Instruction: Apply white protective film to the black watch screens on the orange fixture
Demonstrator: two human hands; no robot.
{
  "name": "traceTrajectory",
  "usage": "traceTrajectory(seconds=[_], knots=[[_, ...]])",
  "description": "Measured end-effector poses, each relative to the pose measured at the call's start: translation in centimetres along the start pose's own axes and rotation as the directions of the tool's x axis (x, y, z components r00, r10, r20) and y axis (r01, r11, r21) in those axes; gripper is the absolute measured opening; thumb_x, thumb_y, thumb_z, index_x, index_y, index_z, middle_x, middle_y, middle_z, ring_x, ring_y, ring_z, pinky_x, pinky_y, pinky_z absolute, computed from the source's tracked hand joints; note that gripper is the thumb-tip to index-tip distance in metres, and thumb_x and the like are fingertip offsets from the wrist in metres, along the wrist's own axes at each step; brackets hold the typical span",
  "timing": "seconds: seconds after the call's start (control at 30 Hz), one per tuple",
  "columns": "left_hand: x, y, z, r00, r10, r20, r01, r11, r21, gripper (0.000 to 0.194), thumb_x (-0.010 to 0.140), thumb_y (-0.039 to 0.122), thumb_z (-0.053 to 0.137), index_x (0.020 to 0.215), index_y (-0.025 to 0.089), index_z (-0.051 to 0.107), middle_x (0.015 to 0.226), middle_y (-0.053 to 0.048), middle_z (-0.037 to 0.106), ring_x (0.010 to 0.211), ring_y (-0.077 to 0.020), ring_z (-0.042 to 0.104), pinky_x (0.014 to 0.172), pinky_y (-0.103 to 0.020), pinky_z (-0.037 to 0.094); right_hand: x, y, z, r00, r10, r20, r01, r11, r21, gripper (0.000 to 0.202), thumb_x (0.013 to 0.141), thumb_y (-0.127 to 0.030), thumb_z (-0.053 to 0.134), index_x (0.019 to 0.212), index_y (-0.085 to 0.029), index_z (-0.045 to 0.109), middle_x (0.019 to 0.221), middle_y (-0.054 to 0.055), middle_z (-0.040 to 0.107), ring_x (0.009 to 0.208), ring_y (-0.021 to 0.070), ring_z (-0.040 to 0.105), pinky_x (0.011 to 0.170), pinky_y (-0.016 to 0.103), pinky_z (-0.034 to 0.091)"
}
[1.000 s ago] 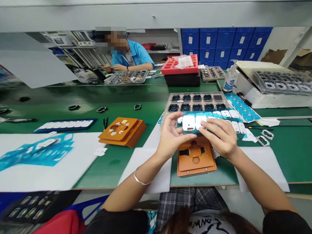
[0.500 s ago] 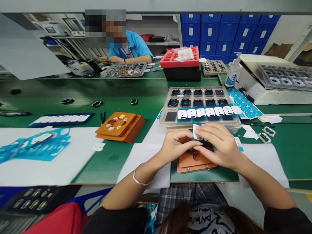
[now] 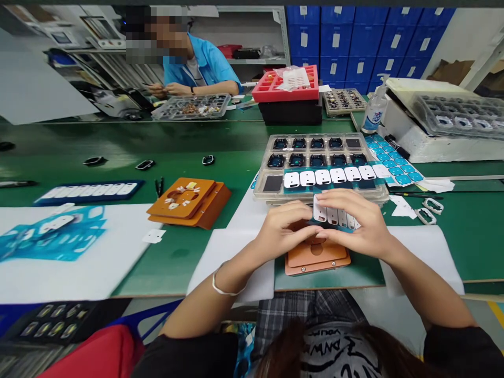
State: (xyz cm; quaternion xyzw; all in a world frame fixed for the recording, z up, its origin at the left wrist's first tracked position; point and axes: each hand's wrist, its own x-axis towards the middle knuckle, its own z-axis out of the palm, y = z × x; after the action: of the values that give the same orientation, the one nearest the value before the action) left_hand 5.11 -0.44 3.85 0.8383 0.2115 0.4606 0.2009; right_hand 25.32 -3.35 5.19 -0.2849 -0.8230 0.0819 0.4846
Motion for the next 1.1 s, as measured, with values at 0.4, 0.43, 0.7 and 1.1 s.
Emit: traceTrajectory(seconds=[0.4,0.43,0.7,1.1], knots=[[0.8,0.1,0.2,0.957,-0.287,-0.034,0.242,0.861,-0.448,0.034,0.087,0.036,0.072,0.114,0.023,0.055,0.093,-0.004,0.073,0.066,-0.0122,0.072,0.062,-0.024,0.062,-0.3,1.0,-3.4,0.917,0.396,-0.047,-0.353,0.861,0.366,0.011,0.082,-0.028,0.075,0.092,-0.022,0.076,0.084,0.001,0.077,0.069,0.0161,0.07,0.06,0.03,0.06],[1.2,0.7,0.4,0.956,-0.243,-0.162,0.168,0.91,-0.378,0.038,0.087,0.033,0.072,0.12,0.026,0.053,0.104,-0.005,0.071,0.074,-0.0123,0.072,0.067,-0.024,0.063,-0.3,0.8,-3.4,0.906,0.384,-0.175,-0.315,0.891,0.326,0.008,0.081,-0.025,0.075,0.089,-0.023,0.076,0.08,0.0,0.076,0.067,0.0157,0.069,0.059,0.03,0.06],[2.9,6.2,2.9,0.911,0.247,-0.33,-0.095,0.905,0.415,0.046,0.084,0.028,0.075,0.127,0.027,0.059,0.121,-0.008,0.067,0.114,-0.0271,0.065,0.1,-0.046,0.057,-0.6,-1.3,-2.3,0.927,0.07,-0.368,-0.056,0.997,0.048,0.016,0.086,-0.016,0.062,0.097,-0.025,0.069,0.093,0.004,0.077,0.082,0.0202,0.072,0.072,0.037,0.062],[3.1,5.2,3.2,0.931,0.049,-0.362,-0.065,0.997,-0.032,0.012,0.085,0.027,0.075,0.096,0.026,0.078,0.093,-0.003,0.08,0.085,-0.0193,0.075,0.081,-0.037,0.061,0.1,-1.5,-2.7,0.979,0.057,-0.197,-0.01,0.973,0.229,0.016,0.086,-0.015,0.062,0.087,-0.025,0.074,0.082,0.002,0.077,0.079,0.0199,0.071,0.073,0.038,0.059]])
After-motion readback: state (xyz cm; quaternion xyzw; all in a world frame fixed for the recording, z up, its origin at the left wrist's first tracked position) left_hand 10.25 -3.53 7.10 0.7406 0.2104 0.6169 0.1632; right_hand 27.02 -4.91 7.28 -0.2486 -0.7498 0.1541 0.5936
